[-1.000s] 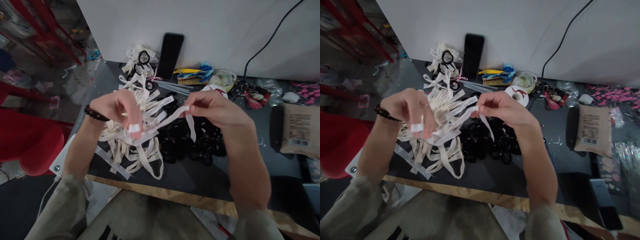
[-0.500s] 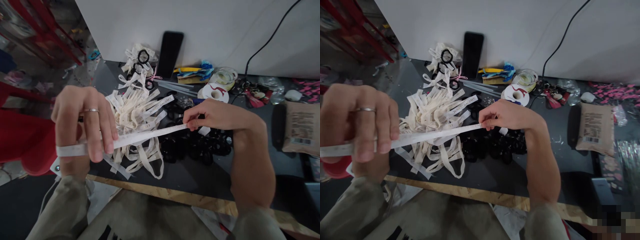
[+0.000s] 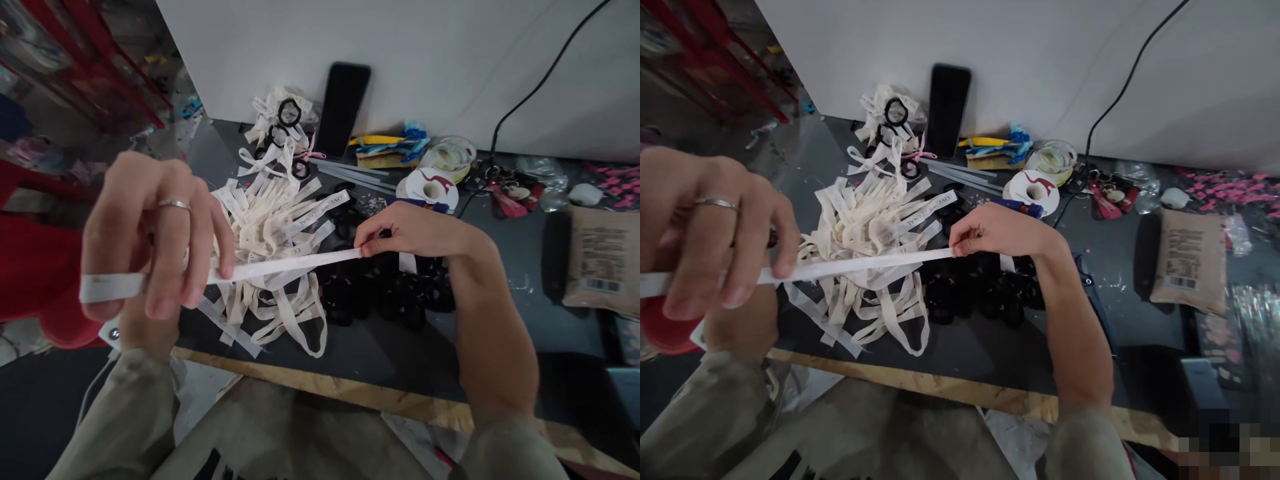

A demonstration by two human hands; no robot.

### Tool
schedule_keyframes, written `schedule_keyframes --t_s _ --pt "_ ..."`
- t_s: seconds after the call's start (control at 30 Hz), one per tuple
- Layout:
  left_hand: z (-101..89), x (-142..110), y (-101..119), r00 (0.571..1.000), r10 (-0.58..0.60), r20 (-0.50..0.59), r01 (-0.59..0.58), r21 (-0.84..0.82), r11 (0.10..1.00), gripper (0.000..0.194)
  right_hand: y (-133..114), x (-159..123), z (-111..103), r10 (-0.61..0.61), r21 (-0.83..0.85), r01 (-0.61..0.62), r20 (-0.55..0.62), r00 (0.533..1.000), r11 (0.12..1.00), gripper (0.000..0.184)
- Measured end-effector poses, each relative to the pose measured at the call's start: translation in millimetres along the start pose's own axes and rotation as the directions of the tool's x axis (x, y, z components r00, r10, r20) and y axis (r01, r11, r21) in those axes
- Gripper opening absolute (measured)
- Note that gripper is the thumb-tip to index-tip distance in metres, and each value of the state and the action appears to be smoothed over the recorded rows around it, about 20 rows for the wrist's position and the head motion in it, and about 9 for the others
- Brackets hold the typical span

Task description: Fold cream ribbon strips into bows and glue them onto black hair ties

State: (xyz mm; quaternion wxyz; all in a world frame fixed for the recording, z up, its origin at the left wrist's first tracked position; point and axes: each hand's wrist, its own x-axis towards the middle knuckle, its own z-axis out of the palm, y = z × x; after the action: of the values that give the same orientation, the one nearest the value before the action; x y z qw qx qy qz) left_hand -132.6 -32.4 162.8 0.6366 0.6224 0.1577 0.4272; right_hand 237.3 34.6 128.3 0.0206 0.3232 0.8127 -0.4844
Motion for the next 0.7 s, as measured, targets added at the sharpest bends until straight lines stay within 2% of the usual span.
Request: schedule_keyframes --t_s 0.03,0.07,0.1,0.17,0.2,0.27,0.3,0.33,0.37,0.4,0.47,0.53,0.7 --pt "-10.8 5 2 0.963 -0.001 0.271 -0.017 0.065 0.998 0.048 1 -3 -2 0.005 0.008 -0.004 -0.004 1.0 1.0 0.027" --pt "-20.3 10 4 0.922 -0.009 0.388 -0.035 0.106 0.994 0.043 2 -6 -4 0.0 0.013 0.0 -0.007 1.0 1.0 0.028" --pt "-27.7 14 4 0.916 0.06 0.396 -0.093 0.066 0.993 0.045 4 -9 -7 -0.017 0.015 0.017 -0.004 1.0 1.0 0.029" --pt "-35.2 21 3 0.903 0.077 0.422 -0.109 0.051 0.993 0.053 6 -17 -11 -0.095 0.03 0.095 0.013 0.995 0.995 0.033" --pt "-35.8 25 0 0.914 0.046 0.403 -0.079 0.066 0.995 0.054 8 -20 -13 -0.162 0.054 0.161 0.025 0.986 0.986 0.036" --pt "-34.5 35 -7 0.93 -0.112 0.351 0.056 0.167 0.984 0.048 10 -25 -15 -0.323 0.135 0.319 0.013 0.946 0.938 0.041" --pt "-33.8 41 -12 0.907 -0.221 0.358 0.146 0.224 0.964 0.038 11 -26 -15 -0.4 0.176 0.396 -0.015 0.916 0.901 0.043" --pt "-33.3 49 -17 0.849 -0.333 0.411 0.219 0.299 0.929 0.025 11 -25 -15 -0.462 0.21 0.463 -0.058 0.885 0.861 0.044" --pt "-32.9 56 -23 0.767 -0.425 0.48 0.261 0.371 0.891 0.015 12 -23 -14 -0.505 0.236 0.515 -0.104 0.857 0.824 0.045" --pt "-32.3 63 -28 0.709 -0.48 0.516 0.277 0.422 0.863 0.01 11 -21 -12 -0.534 0.257 0.552 -0.145 0.833 0.793 0.046" --pt "-29.6 74 -38 0.652 -0.546 0.527 0.288 0.493 0.821 0.009 10 -14 -7 -0.571 0.294 0.601 -0.191 0.799 0.743 0.049" --pt "-24.7 77 -46 0.673 -0.575 0.466 0.292 0.547 0.785 0.009 9 -8 -2 -0.59 0.327 0.618 -0.192 0.784 0.715 0.052" --pt "-17.3 73 -50 0.63 -0.651 0.423 0.358 0.586 0.727 0.007 5 -14 1 -0.574 0.323 0.568 -0.086 0.814 0.757 0.056"
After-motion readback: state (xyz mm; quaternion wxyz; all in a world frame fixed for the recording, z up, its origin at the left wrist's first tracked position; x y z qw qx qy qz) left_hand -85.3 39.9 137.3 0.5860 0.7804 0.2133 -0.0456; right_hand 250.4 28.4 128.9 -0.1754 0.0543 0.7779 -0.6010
